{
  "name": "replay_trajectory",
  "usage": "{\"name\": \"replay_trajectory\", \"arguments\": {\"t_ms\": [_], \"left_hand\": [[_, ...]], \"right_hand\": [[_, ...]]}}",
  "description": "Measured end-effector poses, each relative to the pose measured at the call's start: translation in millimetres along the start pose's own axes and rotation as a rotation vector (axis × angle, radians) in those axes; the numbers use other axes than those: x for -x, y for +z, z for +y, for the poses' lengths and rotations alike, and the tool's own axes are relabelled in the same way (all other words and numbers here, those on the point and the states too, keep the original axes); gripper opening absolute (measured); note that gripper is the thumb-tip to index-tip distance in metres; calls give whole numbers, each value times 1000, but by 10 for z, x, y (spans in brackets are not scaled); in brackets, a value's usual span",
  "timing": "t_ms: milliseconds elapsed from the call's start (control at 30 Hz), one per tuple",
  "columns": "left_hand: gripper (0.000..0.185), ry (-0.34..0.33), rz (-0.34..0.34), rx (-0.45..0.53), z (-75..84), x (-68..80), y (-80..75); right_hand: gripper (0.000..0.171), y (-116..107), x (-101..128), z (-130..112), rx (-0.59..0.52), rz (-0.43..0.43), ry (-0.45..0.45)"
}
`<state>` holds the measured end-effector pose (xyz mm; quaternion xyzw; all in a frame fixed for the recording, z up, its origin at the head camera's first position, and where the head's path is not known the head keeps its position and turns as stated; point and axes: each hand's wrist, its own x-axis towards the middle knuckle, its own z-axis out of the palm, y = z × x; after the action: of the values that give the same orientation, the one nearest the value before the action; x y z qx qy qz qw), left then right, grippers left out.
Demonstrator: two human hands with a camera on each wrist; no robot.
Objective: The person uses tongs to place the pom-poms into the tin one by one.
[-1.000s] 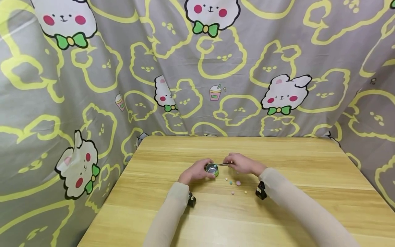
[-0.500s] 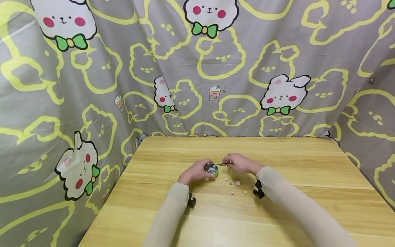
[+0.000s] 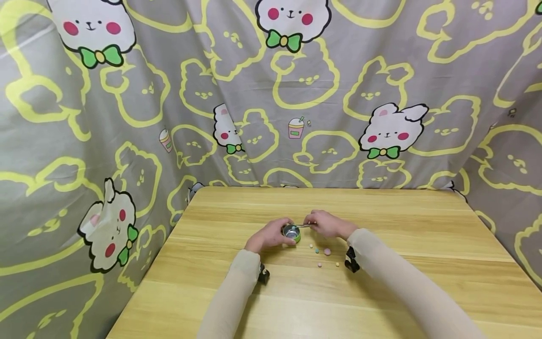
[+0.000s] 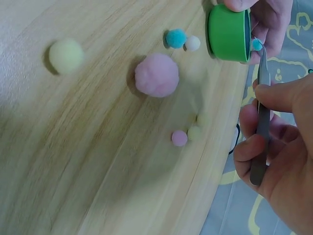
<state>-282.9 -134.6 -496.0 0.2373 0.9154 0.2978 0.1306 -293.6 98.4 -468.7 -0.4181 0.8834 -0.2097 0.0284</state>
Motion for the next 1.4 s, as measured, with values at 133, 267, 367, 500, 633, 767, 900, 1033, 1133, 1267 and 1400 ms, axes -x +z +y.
{"name": "replay_trajectory", "arguments": {"t_ms": [133, 267, 367, 500, 633, 767, 900, 1033, 1133, 1267, 1400], "left_hand": [[50, 8, -2, -3, 2, -6, -1], [51, 10, -6, -6, 3, -7, 0], [52, 7, -5, -8, 5, -7, -2], [53, -3, -3, -5, 6, -1, 0], [54, -10, -7, 7, 11, 6, 2], [54, -13, -11, 17, 12, 14, 1], [54, -13, -14, 19, 18, 12, -5], [52, -11, -19, 21, 19, 10, -9], [50, -11, -20, 26, 14, 9, -12], [51, -10, -22, 33, 2, 4, -12], [51, -6, -23, 42, -2, -2, -18]], "right_hand": [[17, -9, 1, -19, -7, 7, 19], [17, -23, 2, -34, -14, 10, 21], [18, -35, 13, -43, -26, 13, 29], [18, -69, 71, -55, -43, 24, 34], [18, -119, 181, -67, -59, 30, 43], [18, -157, 311, -64, -65, 34, 48], [17, -177, 450, -57, -66, 33, 53], [16, -175, 587, -58, -65, 40, 53], [15, -168, 692, -60, -54, 55, 43], [12, -155, 825, -47, -30, 72, 25], [11, -177, 959, -36, -33, 57, 44]]}}
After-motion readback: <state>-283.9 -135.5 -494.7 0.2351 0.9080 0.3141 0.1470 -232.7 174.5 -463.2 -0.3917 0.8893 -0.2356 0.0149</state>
